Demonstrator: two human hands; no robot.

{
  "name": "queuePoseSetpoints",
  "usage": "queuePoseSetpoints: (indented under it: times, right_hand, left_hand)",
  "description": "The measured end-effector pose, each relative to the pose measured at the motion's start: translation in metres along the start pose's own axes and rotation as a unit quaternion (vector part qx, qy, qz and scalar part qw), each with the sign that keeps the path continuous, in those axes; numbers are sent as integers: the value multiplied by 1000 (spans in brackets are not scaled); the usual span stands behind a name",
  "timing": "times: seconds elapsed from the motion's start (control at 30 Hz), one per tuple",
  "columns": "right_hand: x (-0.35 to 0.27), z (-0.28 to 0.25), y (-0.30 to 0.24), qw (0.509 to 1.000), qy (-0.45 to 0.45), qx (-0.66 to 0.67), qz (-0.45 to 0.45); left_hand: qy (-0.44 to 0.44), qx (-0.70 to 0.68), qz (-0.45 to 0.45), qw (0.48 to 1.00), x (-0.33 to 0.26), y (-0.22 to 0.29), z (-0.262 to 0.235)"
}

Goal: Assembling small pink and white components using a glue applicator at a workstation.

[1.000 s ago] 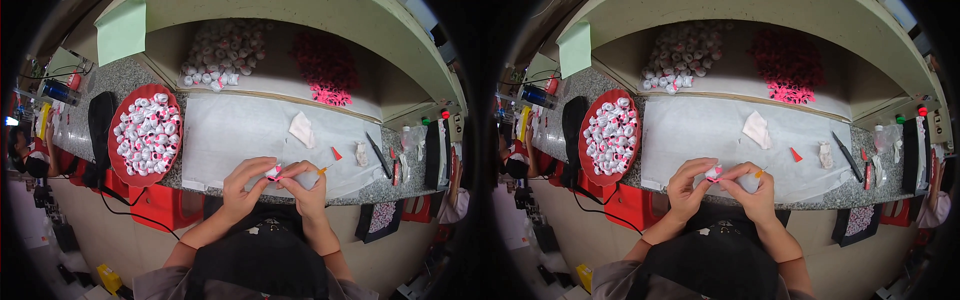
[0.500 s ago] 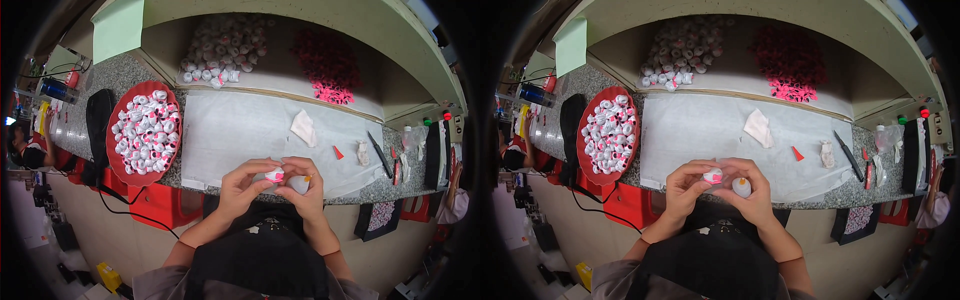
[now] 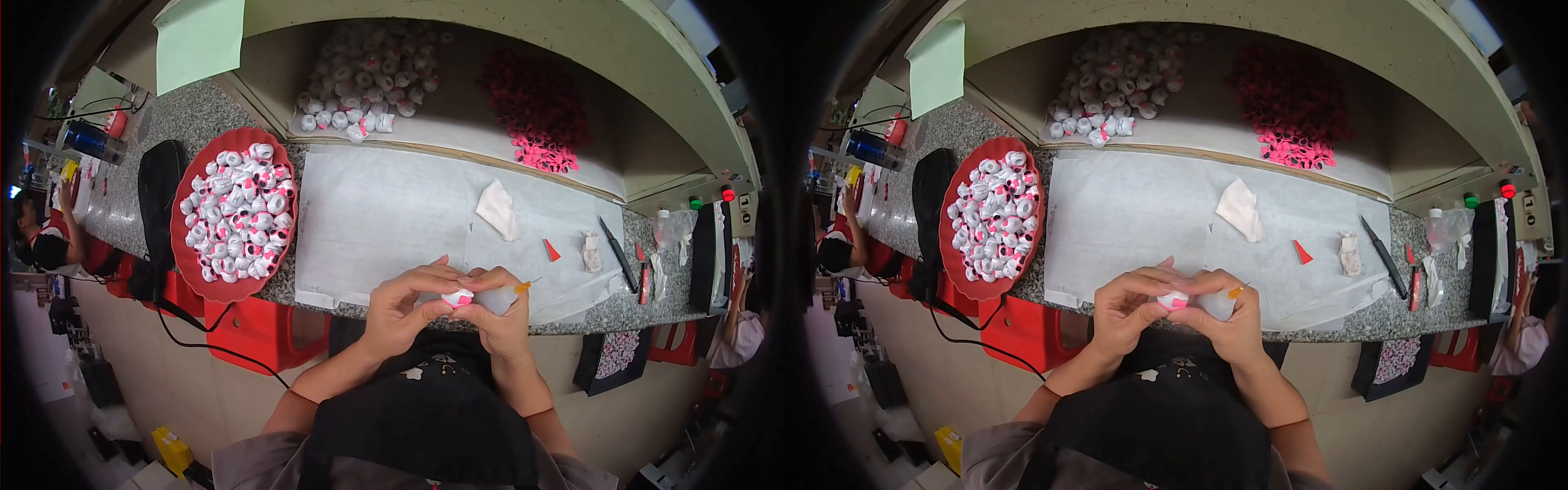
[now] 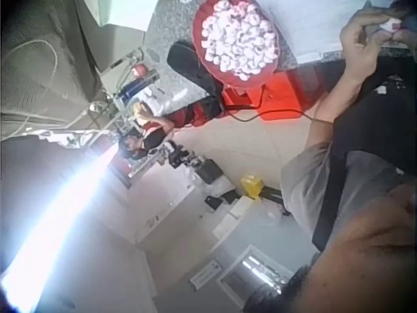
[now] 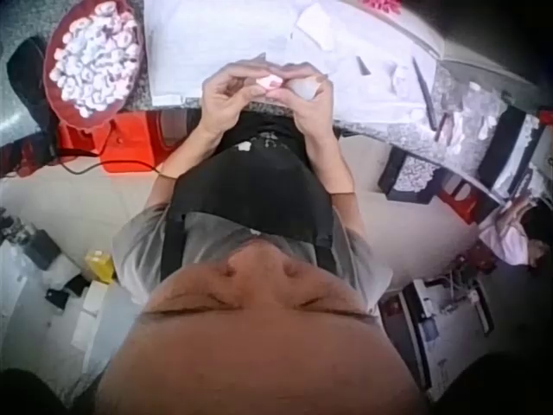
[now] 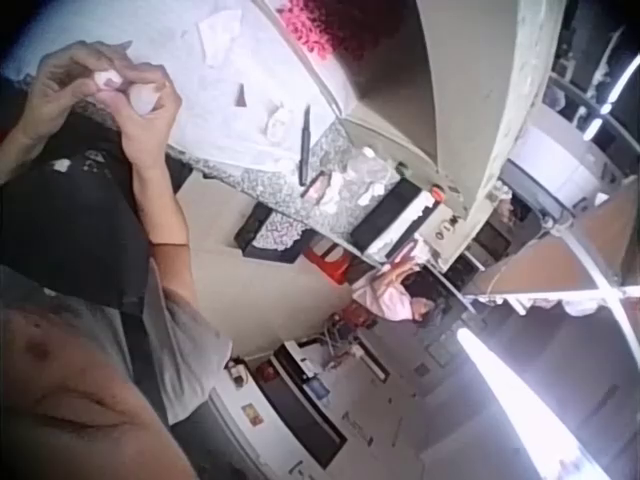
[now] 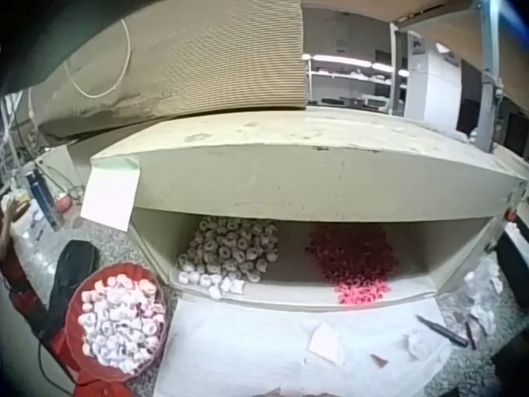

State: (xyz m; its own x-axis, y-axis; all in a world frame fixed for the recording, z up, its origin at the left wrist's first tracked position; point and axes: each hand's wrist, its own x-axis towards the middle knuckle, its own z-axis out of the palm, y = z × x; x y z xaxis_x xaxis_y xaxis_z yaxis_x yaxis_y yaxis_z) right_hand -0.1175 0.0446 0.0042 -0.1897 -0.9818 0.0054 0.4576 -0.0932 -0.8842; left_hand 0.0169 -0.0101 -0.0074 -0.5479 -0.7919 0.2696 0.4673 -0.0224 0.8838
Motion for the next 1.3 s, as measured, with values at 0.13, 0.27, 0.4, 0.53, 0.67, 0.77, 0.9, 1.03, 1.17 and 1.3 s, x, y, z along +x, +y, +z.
queuePoseSetpoints:
  times: [0.13, 0.27, 0.4, 0.53, 0.67, 0.77, 0.9, 1.03, 1.17, 1.3]
  right_hand:
    - [2, -2, 1, 1000, 12, -5, -3]
    - [1, -7, 4, 999, 12, -41, -19]
    - [2, 4, -4, 999, 36, -28, 28]
    - [1, 3, -4, 999, 20, -30, 37]
    - [-1, 3, 1, 999, 30, -13, 16]
    - [-1, 4, 2, 999, 33, -7, 11]
    - [0, 1, -2, 999, 33, -11, 38]
    - [1, -1, 0, 999, 29, -16, 31]
    - [0, 5, 6, 999, 27, 18, 22]
    - [2, -4, -1, 997, 64, 5, 36]
  left_hand:
    - [8, -6, -35, 999, 2, 3, 4]
    - [-10, 0, -42, 999, 3, 3, 1]
    - [32, 12, -30, 999, -1, 3, 4]
    - [53, 5, -39, 998, -1, 4, 6]
    - [64, 6, -27, 998, -2, 2, 7]
    - [38, 39, 7, 999, -3, 0, 6]
    - [70, -2, -48, 996, -4, -1, 10]
    - [61, -35, -41, 997, -1, -6, 7]
    - [59, -11, -3, 998, -7, -4, 1]
    - [63, -119, -126, 983, 3, 2, 10]
